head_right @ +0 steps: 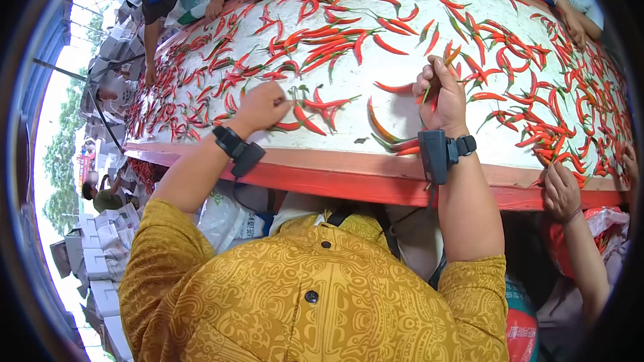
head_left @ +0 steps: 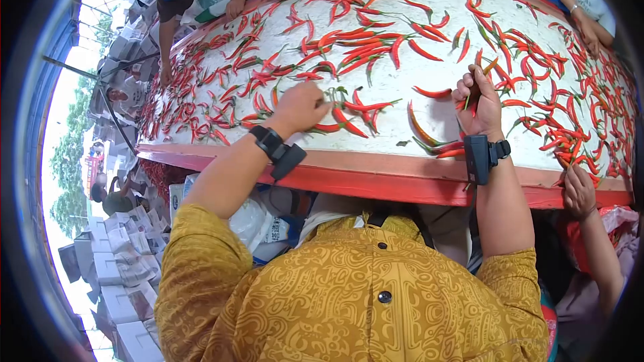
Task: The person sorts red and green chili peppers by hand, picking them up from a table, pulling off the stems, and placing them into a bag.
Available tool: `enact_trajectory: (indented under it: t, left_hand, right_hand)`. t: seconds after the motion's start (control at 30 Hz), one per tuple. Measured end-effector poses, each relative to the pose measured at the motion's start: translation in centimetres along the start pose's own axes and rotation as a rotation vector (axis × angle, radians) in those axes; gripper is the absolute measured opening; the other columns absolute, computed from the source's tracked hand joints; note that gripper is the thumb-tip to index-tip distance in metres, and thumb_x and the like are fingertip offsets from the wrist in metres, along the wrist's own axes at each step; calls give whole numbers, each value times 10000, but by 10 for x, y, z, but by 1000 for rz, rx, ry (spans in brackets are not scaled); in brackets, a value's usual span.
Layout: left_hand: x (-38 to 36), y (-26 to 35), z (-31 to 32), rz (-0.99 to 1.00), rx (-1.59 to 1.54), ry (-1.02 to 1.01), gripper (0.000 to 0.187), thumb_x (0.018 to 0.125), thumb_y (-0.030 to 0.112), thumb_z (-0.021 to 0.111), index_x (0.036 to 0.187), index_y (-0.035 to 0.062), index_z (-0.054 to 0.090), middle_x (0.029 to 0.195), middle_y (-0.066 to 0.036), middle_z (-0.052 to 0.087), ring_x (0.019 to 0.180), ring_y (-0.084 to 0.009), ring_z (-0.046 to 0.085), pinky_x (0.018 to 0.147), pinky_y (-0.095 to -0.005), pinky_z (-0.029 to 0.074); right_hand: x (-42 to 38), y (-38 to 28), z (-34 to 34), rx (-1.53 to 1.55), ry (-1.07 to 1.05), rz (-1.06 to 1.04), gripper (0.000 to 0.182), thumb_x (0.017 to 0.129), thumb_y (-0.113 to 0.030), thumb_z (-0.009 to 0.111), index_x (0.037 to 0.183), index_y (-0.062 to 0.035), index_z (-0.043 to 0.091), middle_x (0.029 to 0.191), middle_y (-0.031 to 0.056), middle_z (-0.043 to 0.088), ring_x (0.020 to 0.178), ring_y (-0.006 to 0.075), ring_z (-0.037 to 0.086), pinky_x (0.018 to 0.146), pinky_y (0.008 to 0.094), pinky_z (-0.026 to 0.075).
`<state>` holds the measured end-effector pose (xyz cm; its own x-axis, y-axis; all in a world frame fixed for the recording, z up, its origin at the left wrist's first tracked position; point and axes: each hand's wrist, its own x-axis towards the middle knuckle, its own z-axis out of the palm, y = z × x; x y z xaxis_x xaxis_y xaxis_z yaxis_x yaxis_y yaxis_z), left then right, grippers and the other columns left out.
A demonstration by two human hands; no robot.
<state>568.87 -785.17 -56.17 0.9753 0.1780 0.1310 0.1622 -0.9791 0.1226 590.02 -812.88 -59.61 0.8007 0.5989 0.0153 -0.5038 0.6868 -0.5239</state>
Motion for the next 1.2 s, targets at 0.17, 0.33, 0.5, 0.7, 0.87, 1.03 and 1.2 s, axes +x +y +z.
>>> enact_trajectory:
  t: [0.17,0.33,0.5,0.7,0.87,1.03,1.2]
  left_hand:
    - [15,0,-16,-190,-93,136,230,753,264,633,791,38,621,804,-127,600,785,-291,578,699,-385,462]
    - [48,16,-1,-146,-209,-20,223,713,244,668,789,38,632,812,-141,632,761,-299,601,675,-386,465]
    - [66,21,8,-206,83,-219,169,702,209,658,756,52,627,745,-135,623,742,-302,598,646,-409,453]
    - [64,37,5,-238,-212,92,113,755,104,621,792,4,581,638,-69,561,611,-172,538,589,-302,435]
    - [77,68,21,-253,-325,-25,164,727,123,660,838,9,619,688,-84,609,616,-154,567,605,-296,448]
    - [90,77,30,-409,-53,-36,159,700,162,678,793,35,656,753,-125,644,703,-212,624,660,-320,477]
    - [90,80,19,-369,-407,228,184,760,174,647,825,2,632,750,-99,634,664,-184,601,643,-313,468]
  right_hand:
    - [1,-17,-12,20,-63,40,160,917,-190,502,966,-41,534,687,11,501,584,103,469,542,228,386]
    - [2,-41,-30,-25,-91,18,164,916,-198,506,955,-42,540,681,3,492,571,98,475,522,225,382]
    - [1,-64,-46,-25,-106,24,150,918,-193,500,945,-52,545,681,3,493,559,102,474,516,235,380]
    - [-1,-92,-62,-17,-72,24,130,912,-179,505,936,-55,537,677,3,485,561,106,460,514,243,369]
    - [0,-115,-76,-42,-99,28,140,911,-182,509,956,-51,518,681,4,479,559,106,459,516,241,373]
    - [-1,-140,-93,-63,-77,20,137,917,-190,500,960,-61,520,680,-2,476,556,98,467,504,242,380]
    - [-4,-164,-108,-34,-122,37,142,924,-185,489,961,-55,531,673,0,477,545,98,458,498,246,380]
